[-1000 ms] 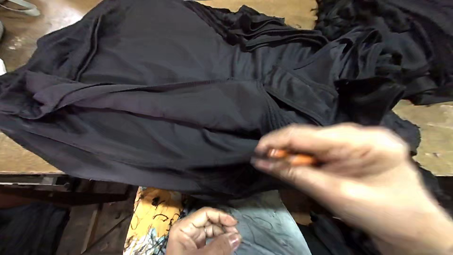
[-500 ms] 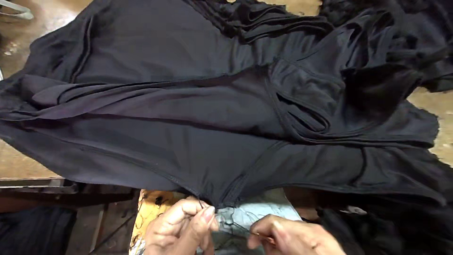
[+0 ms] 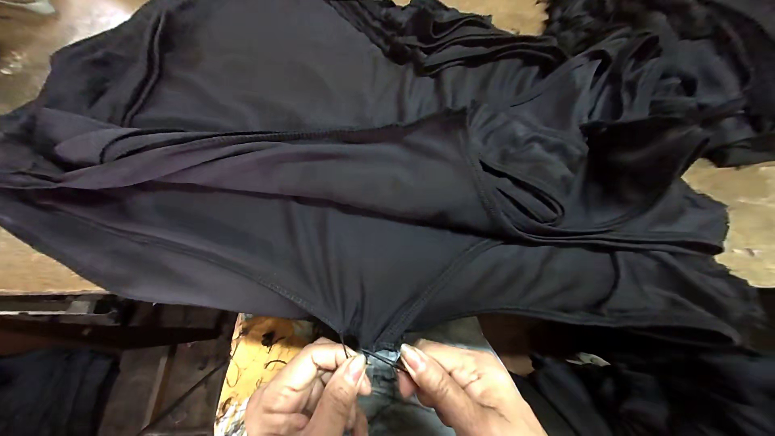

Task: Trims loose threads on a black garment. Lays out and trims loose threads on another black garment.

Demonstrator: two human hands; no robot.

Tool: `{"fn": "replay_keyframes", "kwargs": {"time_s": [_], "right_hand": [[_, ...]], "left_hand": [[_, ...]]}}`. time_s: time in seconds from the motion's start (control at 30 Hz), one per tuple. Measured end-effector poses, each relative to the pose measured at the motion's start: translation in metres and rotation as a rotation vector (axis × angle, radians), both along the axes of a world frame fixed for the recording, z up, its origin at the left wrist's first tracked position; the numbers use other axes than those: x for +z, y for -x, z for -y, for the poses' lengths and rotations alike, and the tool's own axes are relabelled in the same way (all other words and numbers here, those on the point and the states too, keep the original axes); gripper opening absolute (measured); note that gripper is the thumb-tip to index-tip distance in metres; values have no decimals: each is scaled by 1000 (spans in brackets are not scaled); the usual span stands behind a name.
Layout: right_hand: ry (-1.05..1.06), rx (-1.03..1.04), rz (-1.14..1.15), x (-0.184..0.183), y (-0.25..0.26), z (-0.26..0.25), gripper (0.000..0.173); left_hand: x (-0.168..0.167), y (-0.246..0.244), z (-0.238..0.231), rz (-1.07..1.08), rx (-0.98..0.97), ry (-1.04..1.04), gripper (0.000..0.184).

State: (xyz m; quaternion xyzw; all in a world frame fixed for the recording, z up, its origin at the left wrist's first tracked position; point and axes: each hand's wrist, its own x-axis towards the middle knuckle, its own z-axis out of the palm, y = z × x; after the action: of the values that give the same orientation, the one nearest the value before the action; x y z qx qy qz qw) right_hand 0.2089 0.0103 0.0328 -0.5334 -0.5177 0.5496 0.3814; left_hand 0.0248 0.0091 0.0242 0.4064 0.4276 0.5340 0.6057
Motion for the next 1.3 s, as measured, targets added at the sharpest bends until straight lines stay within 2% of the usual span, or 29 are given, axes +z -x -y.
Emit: {"fn": "replay_keyframes", "kwargs": {"time_s": [0.1,0.27,0.47,0.8,0.9,1.0,1.07,1.17,1.3], "right_hand": [[67,51,-95,4,-3,-2,33],[79,0,-27,-1,1,-2,36],[201,71,-224,-3,3,-7,37],[95,-8,-189,-12,12,-16,35],[165,24,-302,-1,-8,-10,35],[178,-18,-275,10,-36,-2,41],[178,-63,-273,16,-49,3,42],[150,-55,-255,23,-59,6,40],[55,10,-106,24,-62,1,35]], "left_hand": [[2,0,-1,-2,3,0,8],[0,0,0,-2,-9,2,9],[-2,4,1,12,-16,-6,9],[-5,4,2,-8,-75,-17,8],[-6,2,-3,34,-172,65,7],[-6,-6,-13,216,-211,192,25],[-3,-15,-19,315,-221,243,23],[5,-31,-27,352,-190,315,16],[10,-37,-27,302,-171,368,11]]}}
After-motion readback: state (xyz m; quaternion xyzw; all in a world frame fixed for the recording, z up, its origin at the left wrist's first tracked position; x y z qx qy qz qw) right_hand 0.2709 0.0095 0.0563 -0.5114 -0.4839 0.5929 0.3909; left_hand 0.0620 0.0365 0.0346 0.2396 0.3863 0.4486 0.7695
